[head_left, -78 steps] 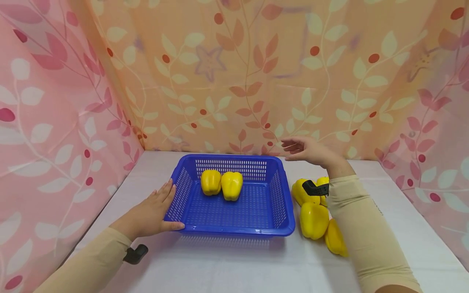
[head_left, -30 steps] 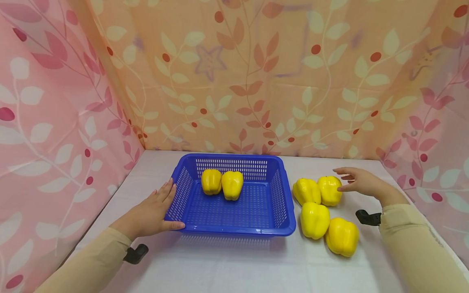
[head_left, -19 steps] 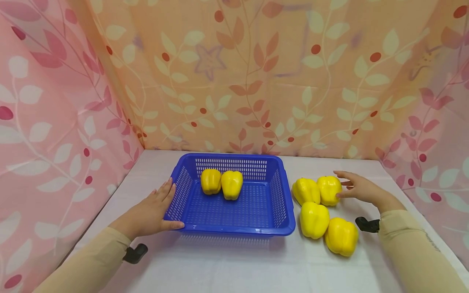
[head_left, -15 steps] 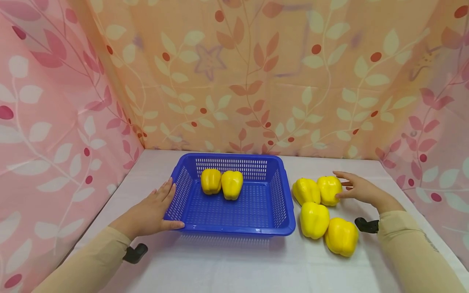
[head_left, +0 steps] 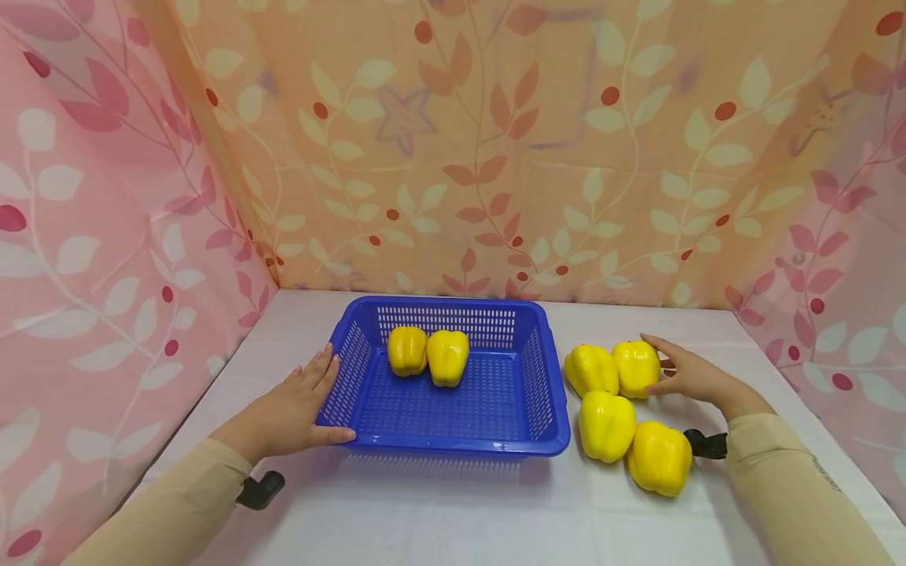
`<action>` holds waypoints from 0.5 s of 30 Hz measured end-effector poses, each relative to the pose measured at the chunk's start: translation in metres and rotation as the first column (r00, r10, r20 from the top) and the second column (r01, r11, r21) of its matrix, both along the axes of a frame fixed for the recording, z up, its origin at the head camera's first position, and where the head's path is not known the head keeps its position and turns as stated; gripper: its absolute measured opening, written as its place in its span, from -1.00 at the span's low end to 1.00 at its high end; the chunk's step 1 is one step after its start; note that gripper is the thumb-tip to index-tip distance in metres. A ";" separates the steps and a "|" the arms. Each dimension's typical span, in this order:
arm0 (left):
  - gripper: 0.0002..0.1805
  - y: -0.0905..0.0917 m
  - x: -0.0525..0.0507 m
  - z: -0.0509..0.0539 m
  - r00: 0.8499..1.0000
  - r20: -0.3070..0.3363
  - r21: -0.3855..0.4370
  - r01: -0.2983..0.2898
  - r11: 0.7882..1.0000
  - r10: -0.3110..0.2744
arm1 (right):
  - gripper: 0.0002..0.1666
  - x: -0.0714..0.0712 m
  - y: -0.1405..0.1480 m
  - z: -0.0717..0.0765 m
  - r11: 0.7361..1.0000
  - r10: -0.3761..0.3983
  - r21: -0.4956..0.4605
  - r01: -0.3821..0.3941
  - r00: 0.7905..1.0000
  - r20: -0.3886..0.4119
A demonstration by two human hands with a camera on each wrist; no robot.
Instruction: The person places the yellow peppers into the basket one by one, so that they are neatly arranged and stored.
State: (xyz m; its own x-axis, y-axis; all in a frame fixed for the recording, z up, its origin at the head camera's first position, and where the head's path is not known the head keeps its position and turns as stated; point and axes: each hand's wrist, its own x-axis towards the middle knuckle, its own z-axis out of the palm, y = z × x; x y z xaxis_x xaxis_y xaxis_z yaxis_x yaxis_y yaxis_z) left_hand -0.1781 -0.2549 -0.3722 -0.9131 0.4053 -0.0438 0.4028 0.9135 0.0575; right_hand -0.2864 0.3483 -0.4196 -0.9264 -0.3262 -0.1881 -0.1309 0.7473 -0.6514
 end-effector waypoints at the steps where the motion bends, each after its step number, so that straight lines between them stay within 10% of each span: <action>1: 0.31 0.000 0.000 0.000 1.000 -0.002 0.000 0.001 1.000 -0.001 | 0.25 0.000 0.000 0.000 1.000 0.005 -0.002 -0.005 1.000 -0.005; 15: 0.31 -0.001 -0.001 -0.002 1.000 -0.005 -0.001 0.001 1.000 -0.001 | 0.21 0.001 -0.002 -0.005 0.998 0.054 -0.036 -0.057 0.996 -0.074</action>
State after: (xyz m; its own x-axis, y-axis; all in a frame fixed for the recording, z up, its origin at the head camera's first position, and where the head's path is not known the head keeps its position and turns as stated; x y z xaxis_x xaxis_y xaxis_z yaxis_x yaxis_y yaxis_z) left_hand -0.1795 -0.2563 -0.3744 -0.9129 0.4063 -0.0395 0.4041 0.9131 0.0542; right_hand -0.2853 0.3460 -0.4250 -0.9175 -0.3830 -0.1073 -0.2195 0.7125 -0.6664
